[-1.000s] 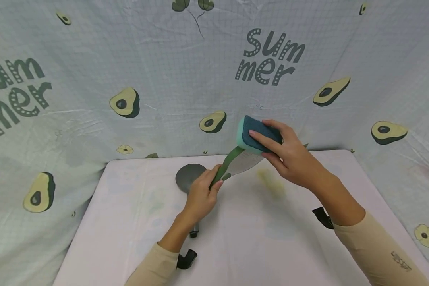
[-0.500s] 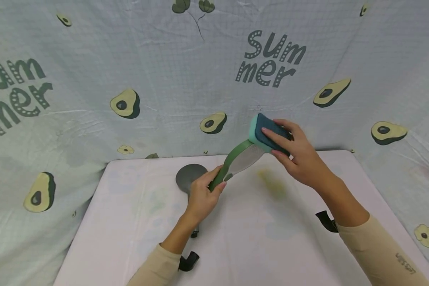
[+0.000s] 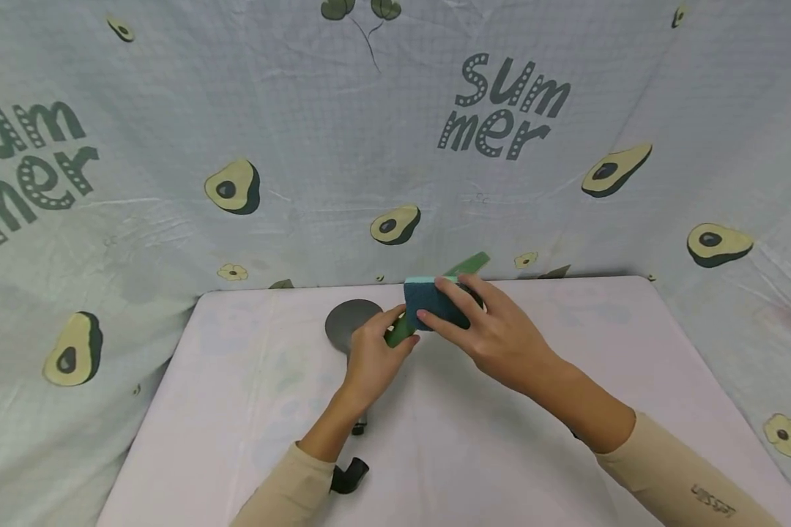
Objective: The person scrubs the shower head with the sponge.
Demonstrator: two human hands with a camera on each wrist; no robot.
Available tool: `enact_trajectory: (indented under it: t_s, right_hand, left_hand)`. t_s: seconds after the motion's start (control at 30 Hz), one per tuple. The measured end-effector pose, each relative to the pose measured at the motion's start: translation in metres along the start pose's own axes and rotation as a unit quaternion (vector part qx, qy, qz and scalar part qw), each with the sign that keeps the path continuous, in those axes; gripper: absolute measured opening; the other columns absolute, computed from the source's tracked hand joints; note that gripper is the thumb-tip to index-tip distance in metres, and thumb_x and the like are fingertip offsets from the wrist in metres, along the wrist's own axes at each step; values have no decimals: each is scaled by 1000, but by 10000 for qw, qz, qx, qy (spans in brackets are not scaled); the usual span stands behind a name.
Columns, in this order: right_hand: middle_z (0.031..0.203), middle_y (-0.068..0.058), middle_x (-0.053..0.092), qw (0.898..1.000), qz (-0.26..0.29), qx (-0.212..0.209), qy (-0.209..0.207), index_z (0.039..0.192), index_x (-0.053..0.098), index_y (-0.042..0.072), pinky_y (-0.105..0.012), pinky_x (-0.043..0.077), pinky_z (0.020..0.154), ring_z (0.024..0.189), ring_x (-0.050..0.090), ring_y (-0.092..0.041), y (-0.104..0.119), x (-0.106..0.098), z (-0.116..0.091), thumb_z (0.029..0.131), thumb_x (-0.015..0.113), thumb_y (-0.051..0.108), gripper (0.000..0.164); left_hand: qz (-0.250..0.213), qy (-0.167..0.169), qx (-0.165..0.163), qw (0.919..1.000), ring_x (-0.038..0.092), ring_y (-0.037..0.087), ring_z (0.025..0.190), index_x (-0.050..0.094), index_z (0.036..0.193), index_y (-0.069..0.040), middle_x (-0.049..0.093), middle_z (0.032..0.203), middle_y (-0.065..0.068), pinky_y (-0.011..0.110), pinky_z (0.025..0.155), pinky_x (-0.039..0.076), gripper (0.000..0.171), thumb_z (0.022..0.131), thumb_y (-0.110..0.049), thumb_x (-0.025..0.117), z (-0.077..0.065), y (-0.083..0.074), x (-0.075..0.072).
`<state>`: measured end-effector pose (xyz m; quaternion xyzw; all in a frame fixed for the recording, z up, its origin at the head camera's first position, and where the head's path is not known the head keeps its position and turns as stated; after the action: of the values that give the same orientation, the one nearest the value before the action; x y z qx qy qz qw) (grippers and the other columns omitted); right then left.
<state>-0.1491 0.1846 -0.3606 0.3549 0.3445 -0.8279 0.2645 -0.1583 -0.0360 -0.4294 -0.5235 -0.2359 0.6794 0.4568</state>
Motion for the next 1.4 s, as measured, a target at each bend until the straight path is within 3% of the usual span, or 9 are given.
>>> enact_trajectory:
  t_s: [0.3,0.5,0.63,0.87,1.0,1.1,1.17,1.23,1.4]
  right_hand:
    - [146,-27,50,9975,-34,600,-383,140,65,24,-55,52,102,125,50,-48,-27,-16,2,82,83,1,65]
    - [146,-24,50,9985,-266,155,-446,142,64,26,-51,57,97,123,54,-45,-12,4,1,82,88,11,67]
    - [147,-20,49,9985,-360,-141,-392,143,63,27,-47,59,95,124,55,-43,4,21,-4,80,91,18,70]
    - [147,-22,47,9986,374,28,-386,144,60,28,-50,56,100,126,53,-44,10,18,-7,80,90,12,72]
    - [146,-27,46,9941,903,245,-552,145,59,27,-56,54,100,131,47,-46,2,1,-11,83,86,6,71]
    - [146,-30,45,9885,1170,477,-837,143,60,24,-60,53,99,132,45,-47,-8,-7,-18,98,70,11,48]
    - [145,-32,45,9834,1328,624,-1064,141,63,21,-63,49,101,131,45,-49,-14,-9,-22,107,57,17,35]
    - [145,-34,44,9795,1384,788,-1236,139,65,18,-63,46,101,131,45,-50,-20,-10,-27,112,47,26,33]
    - [145,-36,43,9729,1510,1127,-1340,137,66,16,-61,44,100,133,43,-52,-31,-11,-37,111,48,32,36]
  left_hand:
    - [-381,207,-370,9984,68,29,101,61,143,-8,69,121,14,37,76,62,56,89,-4,78,0,-6,2]
    - [-563,223,-481,9970,67,32,102,56,146,-4,67,122,17,38,77,61,61,89,-2,77,-1,-7,0]
    - [-649,153,-557,9962,68,30,98,43,153,-1,67,122,19,32,73,61,72,90,-4,77,-2,-6,-1]
    - [-1124,258,-757,9904,64,26,89,23,163,-8,61,117,18,27,69,53,82,95,-3,69,-4,-2,5]
    - [-2005,419,-904,9746,65,23,76,29,162,-15,54,108,16,24,69,56,73,98,1,58,-5,-1,9]
    - [-2778,399,-1142,9530,65,19,68,35,160,-15,53,102,13,23,65,58,65,99,-1,54,-4,-1,9]
    - [-3170,388,-1241,9395,62,14,64,36,156,-13,54,100,13,23,61,57,57,102,-7,53,-3,0,9]
    - [-3472,393,-1293,9280,62,14,60,38,150,-12,57,95,14,24,57,57,45,107,-17,52,-1,-1,8]
    - [-3863,379,-1505,9092,63,14,53,41,136,-18,60,84,10,27,53,57,35,111,-42,44,3,-2,8]
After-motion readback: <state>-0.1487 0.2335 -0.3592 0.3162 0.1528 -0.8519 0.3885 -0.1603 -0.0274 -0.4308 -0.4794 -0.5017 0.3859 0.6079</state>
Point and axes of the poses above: each hand's wrist, its own z-axis towards the middle knuckle, its own x-axis out of the palm, y = z × x, the point moved 1 cm from there along z, towards the middle knuckle
